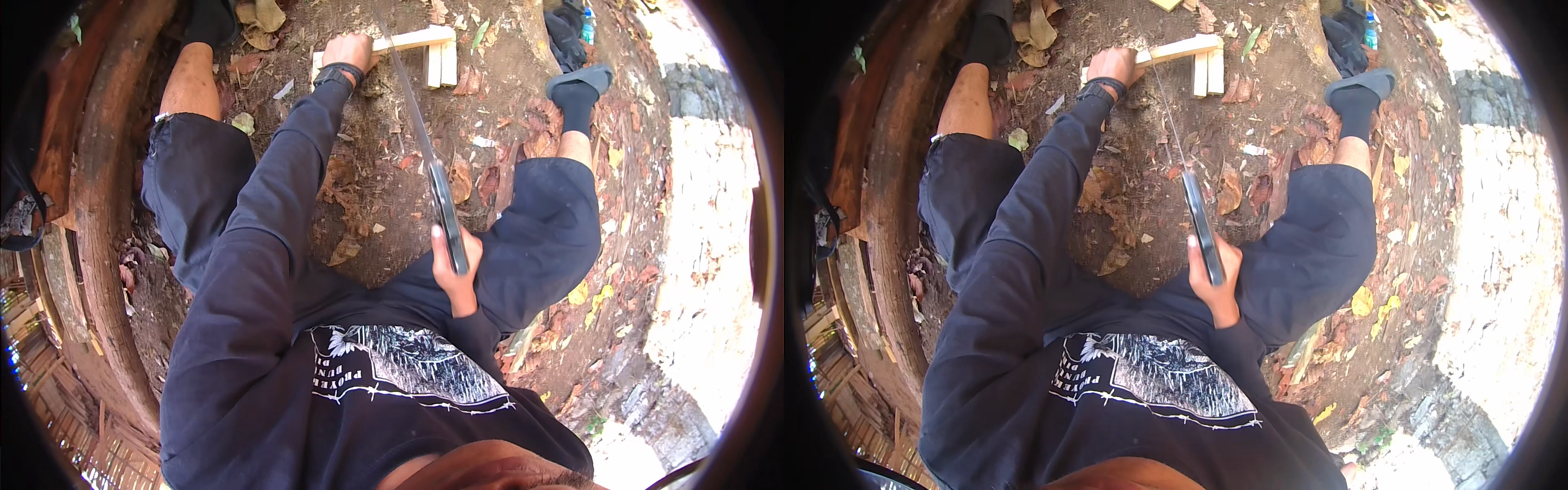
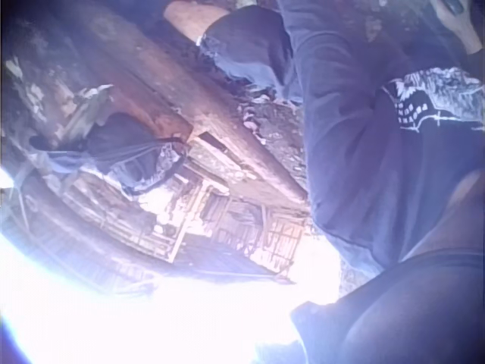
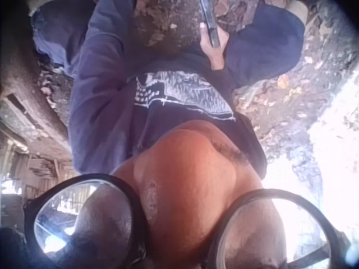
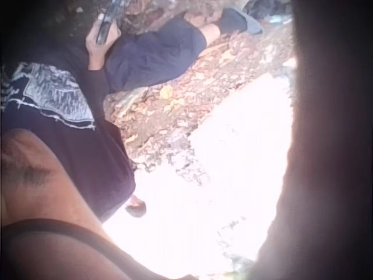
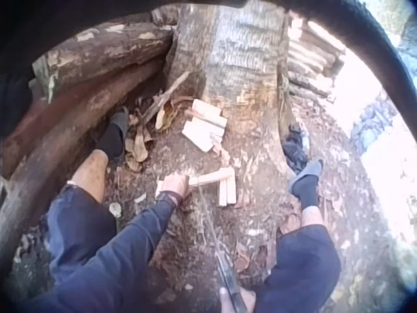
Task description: The person sits on the ground and uses a hand saw to cut small rectangular pieces of light-colored wood. They hold the wood with one hand and saw with the other, producing small cut segments that accumulate on the ground.
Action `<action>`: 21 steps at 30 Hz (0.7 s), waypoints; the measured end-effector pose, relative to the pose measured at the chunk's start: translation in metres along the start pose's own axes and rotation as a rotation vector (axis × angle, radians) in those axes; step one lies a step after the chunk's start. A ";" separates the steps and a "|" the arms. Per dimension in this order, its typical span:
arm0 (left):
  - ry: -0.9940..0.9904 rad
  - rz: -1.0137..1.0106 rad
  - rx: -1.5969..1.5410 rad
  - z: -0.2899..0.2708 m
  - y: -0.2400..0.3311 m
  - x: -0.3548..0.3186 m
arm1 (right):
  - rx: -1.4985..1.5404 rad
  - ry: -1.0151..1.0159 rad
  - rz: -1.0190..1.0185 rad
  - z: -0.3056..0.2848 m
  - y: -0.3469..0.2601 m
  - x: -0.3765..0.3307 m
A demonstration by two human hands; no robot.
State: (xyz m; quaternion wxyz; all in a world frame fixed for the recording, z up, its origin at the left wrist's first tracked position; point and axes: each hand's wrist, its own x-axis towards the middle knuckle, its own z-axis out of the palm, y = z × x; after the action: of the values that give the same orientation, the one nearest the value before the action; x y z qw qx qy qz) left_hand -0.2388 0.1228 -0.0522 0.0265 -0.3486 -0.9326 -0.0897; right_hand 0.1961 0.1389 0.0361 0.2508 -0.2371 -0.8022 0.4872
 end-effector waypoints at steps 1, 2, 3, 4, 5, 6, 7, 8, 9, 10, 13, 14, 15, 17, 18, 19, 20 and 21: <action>0.009 0.006 -0.002 0.001 0.001 -0.006 | 0.044 0.007 -0.013 0.017 0.008 0.023; 0.032 0.035 0.002 -0.004 0.005 -0.001 | 0.058 0.013 -0.036 0.040 0.004 0.071; 0.042 0.041 0.010 -0.005 0.003 -0.003 | 0.080 -0.007 -0.052 0.059 0.000 0.108; -0.017 0.010 -0.015 -0.011 0.003 0.004 | 0.099 0.000 -0.045 0.065 0.006 0.113; -0.025 -0.001 -0.013 -0.015 0.005 0.005 | 0.119 0.009 -0.038 0.071 0.016 0.114; -0.031 -0.017 -0.007 -0.016 0.003 0.008 | 0.142 0.015 -0.034 0.076 0.023 0.115; -0.045 -0.030 -0.010 -0.015 0.005 0.006 | 0.091 0.015 -0.033 0.069 0.018 0.102; -0.059 -0.060 -0.030 -0.014 0.006 0.006 | 0.040 0.015 -0.031 0.056 0.010 0.081; -0.049 -0.065 -0.027 -0.015 0.004 0.007 | 0.045 -0.009 -0.040 0.042 0.009 0.058; -0.045 -0.077 -0.023 -0.011 0.001 0.005 | 0.025 -0.028 0.007 0.027 0.001 0.036; 0.010 -0.043 -0.010 -0.004 0.002 0.005 | -0.038 -0.022 0.044 -0.017 -0.017 -0.024; 0.031 -0.034 0.000 -0.002 -0.001 0.006 | -0.038 -0.037 0.069 -0.021 -0.013 -0.026; 0.043 -0.029 0.007 0.004 -0.003 0.000 | -0.041 -0.059 0.102 -0.027 -0.010 -0.031; 0.040 -0.002 -0.002 -0.001 0.002 0.002 | 0.004 -0.034 0.014 -0.009 0.001 -0.004; 0.050 -0.006 -0.001 0.003 0.002 -0.004 | 0.061 -0.022 0.062 0.009 0.004 0.020; 0.064 -0.001 0.002 0.003 0.002 -0.004 | 0.031 -0.014 -0.048 0.026 0.014 0.046; 0.052 0.004 -0.020 0.002 0.002 -0.001 | 0.043 -0.025 -0.042 0.042 0.003 0.075; 0.026 -0.002 -0.013 -0.003 0.001 0.001 | 0.059 -0.022 -0.036 0.056 -0.002 0.096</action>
State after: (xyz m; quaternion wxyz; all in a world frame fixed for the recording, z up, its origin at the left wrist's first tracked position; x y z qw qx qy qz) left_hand -0.2387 0.1236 -0.0489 0.0361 -0.3468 -0.9319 -0.1002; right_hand 0.0873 0.1614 0.0323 0.2576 -0.2098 -0.7944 0.5085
